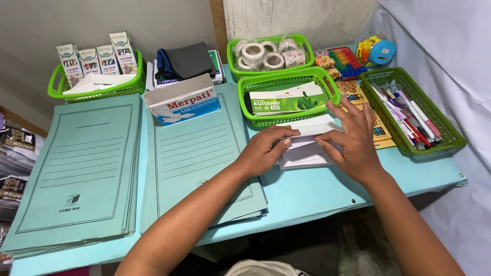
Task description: Fold a stack of small white paper envelopes and organize them on a table.
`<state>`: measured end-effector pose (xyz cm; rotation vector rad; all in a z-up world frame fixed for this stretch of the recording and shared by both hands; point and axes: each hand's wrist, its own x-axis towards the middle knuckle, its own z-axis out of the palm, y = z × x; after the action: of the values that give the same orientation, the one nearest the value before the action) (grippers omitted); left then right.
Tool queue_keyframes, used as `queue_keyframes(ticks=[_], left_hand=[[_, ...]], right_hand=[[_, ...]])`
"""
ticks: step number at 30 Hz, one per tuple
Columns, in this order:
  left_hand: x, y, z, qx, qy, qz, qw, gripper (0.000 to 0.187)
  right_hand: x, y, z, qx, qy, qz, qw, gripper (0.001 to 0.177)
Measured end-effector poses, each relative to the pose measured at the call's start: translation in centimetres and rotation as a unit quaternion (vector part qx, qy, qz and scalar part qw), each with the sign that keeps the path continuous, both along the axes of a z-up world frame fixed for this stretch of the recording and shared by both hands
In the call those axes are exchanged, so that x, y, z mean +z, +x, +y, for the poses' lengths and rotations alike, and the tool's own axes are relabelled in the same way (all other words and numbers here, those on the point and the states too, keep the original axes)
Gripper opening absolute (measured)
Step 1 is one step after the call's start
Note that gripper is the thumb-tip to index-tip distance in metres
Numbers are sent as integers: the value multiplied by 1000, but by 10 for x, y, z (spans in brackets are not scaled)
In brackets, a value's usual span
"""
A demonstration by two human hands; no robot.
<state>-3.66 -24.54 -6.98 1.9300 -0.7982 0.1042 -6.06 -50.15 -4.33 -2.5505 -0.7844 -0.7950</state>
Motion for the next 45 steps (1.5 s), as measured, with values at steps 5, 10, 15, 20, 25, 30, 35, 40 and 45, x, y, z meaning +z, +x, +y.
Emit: queue_keyframes(ticks=[5, 10, 15, 20, 25, 30, 35, 40, 45], left_hand=[[-3, 1, 1, -9, -6, -3, 1000, 31], [7, -5, 2, -21, -7, -14, 1000, 39], [16, -7, 2, -38, 13, -110, 993, 53], [6, -3, -1, 11, 43, 14, 999, 33], [-1, 1, -3, 28, -38, 66, 997, 30], [0, 1, -1, 39, -100, 28, 994, 29], [6, -3, 0, 38, -90, 25, 995, 30], [6, -4, -2, 39, -87, 1, 995, 29], [9, -6, -1, 51, -88, 3, 995, 28]], right_hand=[[4, 3, 0, 2, 30, 38, 999, 13], [6, 7, -3, 7, 56, 103, 993, 16], [4, 7, -2, 15, 69, 149, 986, 13], [-2, 0, 2, 2, 70, 105, 992, 16], [-12, -22, 3, -33, 9, -24, 999, 27], [-14, -31, 7, -32, -108, -42, 993, 32], [-21, -29, 2, -37, -129, -32, 990, 22], [-18, -32, 5, -40, -126, -24, 991, 26], [-23, -33, 3, -47, -136, -35, 989, 22]])
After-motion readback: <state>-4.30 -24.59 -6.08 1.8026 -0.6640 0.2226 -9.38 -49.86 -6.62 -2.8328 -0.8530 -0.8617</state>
